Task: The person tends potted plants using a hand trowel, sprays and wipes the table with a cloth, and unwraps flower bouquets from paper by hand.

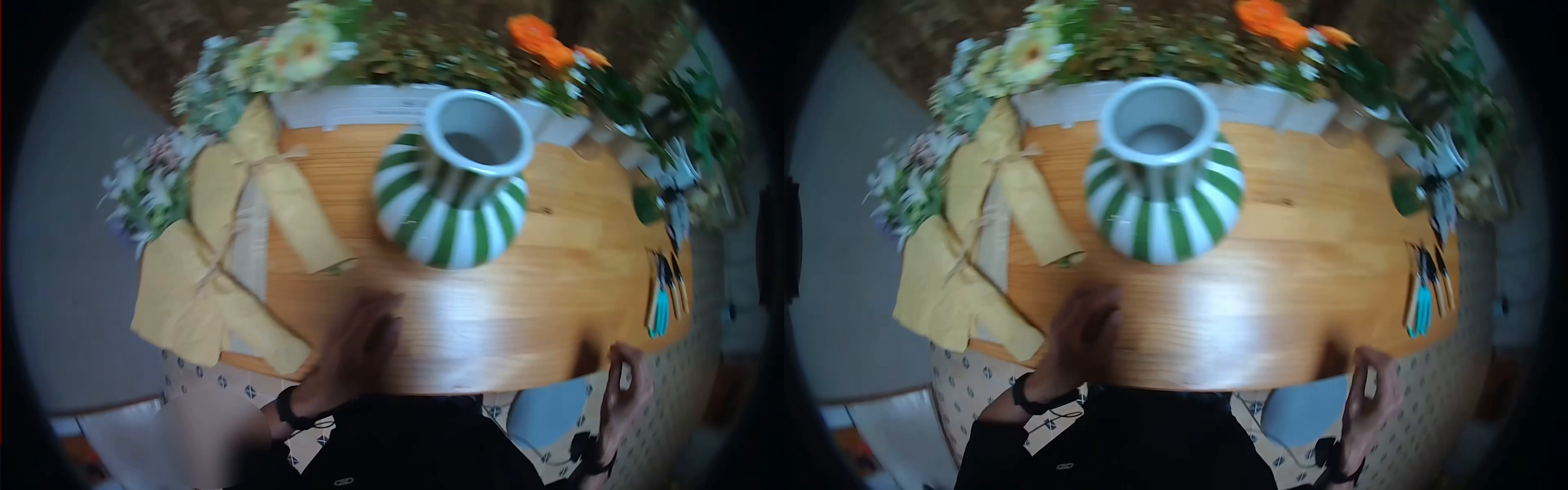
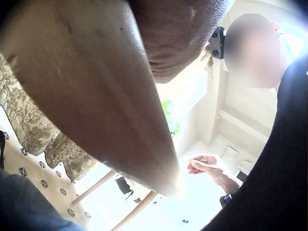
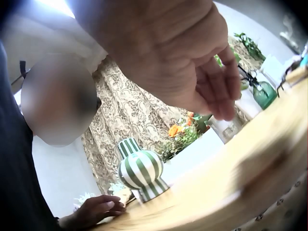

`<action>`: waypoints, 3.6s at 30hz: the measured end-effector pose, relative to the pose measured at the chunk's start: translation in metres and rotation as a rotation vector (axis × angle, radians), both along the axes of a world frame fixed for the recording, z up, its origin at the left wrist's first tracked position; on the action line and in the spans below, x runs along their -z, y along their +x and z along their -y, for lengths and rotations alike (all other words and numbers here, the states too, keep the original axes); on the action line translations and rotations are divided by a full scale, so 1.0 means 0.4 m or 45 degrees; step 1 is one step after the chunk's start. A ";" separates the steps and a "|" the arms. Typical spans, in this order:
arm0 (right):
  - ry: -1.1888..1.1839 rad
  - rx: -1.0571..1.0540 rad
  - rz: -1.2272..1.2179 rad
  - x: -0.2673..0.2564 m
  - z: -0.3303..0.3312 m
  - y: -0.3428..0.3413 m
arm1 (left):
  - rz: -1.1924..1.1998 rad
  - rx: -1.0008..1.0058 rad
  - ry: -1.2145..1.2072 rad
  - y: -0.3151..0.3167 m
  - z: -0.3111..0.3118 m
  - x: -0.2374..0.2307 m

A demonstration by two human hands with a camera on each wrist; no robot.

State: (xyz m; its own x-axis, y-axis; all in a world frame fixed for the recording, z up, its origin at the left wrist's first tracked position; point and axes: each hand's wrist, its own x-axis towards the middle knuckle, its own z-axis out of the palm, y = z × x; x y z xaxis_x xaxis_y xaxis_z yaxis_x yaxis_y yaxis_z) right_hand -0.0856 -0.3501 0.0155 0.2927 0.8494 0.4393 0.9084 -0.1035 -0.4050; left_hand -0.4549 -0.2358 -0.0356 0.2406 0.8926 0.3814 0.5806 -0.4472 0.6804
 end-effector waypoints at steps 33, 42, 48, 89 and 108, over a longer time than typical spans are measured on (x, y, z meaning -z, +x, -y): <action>-0.084 -0.954 -0.651 -0.041 -0.584 -0.255 | 0.801 0.511 -0.725 0.082 -0.348 -0.168; -0.119 -1.058 -0.794 -0.040 -0.646 -0.244 | 0.770 0.486 -0.580 0.113 -0.415 -0.133; 0.248 -0.721 -0.423 -0.026 -0.553 -0.232 | 0.285 0.178 -0.194 -0.019 -0.362 -0.132; -0.064 -1.102 -0.023 0.001 -0.704 -0.786 | 2.015 -0.195 -0.913 -0.214 -0.432 0.032; 0.170 -1.201 0.221 -0.037 -0.739 -0.746 | 2.093 -0.124 -0.978 -0.212 -0.427 0.035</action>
